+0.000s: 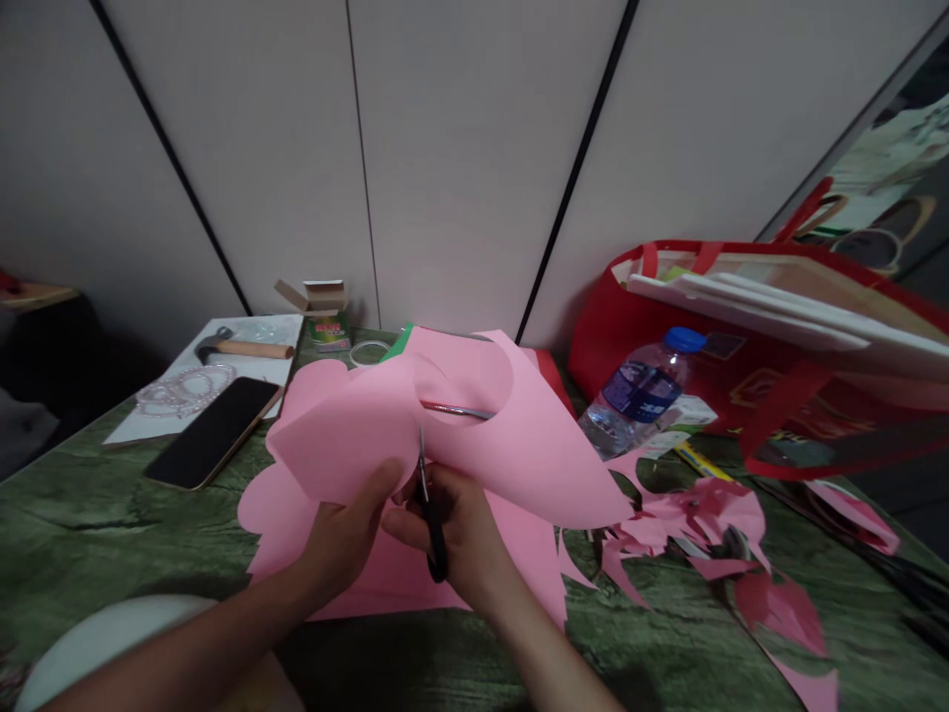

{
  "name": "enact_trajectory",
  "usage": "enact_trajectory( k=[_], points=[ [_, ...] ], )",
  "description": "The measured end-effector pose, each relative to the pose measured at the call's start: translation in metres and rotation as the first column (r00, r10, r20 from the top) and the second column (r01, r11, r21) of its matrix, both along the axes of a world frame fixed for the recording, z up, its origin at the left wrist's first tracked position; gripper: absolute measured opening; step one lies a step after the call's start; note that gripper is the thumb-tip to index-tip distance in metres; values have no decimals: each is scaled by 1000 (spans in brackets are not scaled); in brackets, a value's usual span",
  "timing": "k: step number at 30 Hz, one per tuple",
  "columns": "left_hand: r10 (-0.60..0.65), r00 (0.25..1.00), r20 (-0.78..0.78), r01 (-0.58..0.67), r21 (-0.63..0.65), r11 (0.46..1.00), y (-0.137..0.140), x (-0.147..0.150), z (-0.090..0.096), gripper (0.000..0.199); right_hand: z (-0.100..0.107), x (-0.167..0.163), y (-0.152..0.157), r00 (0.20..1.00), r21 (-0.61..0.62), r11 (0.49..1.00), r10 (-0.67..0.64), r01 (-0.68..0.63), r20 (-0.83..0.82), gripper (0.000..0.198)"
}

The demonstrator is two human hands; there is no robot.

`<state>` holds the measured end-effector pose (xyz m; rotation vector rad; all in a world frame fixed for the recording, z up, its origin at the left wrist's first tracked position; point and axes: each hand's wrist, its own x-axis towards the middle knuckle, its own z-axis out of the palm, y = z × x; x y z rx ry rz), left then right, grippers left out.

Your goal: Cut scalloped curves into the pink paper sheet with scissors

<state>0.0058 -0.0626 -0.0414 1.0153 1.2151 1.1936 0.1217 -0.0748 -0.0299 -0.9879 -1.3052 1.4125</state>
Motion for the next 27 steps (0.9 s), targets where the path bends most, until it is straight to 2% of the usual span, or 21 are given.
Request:
enact_trajectory(
  k=[7, 14, 20, 27],
  points=[
    [-22, 1000, 21, 21, 58, 998, 0, -1, 5, 28, -2, 0, 0, 999, -36, 999, -9, 11, 35, 27],
    [-126, 989, 82, 119, 84, 989, 0, 0, 11, 30, -1, 0, -1, 999, -71, 997, -16, 18, 30, 24],
    [-141, 979, 150, 127, 97, 987, 2, 1, 10, 31, 0, -1, -1, 999, -91, 995, -39, 42, 32, 19],
    [-81, 990, 119, 64, 138, 988, 3, 0, 11, 32, 1, 0, -3, 999, -97, 995, -34, 35, 11, 19]
  ],
)
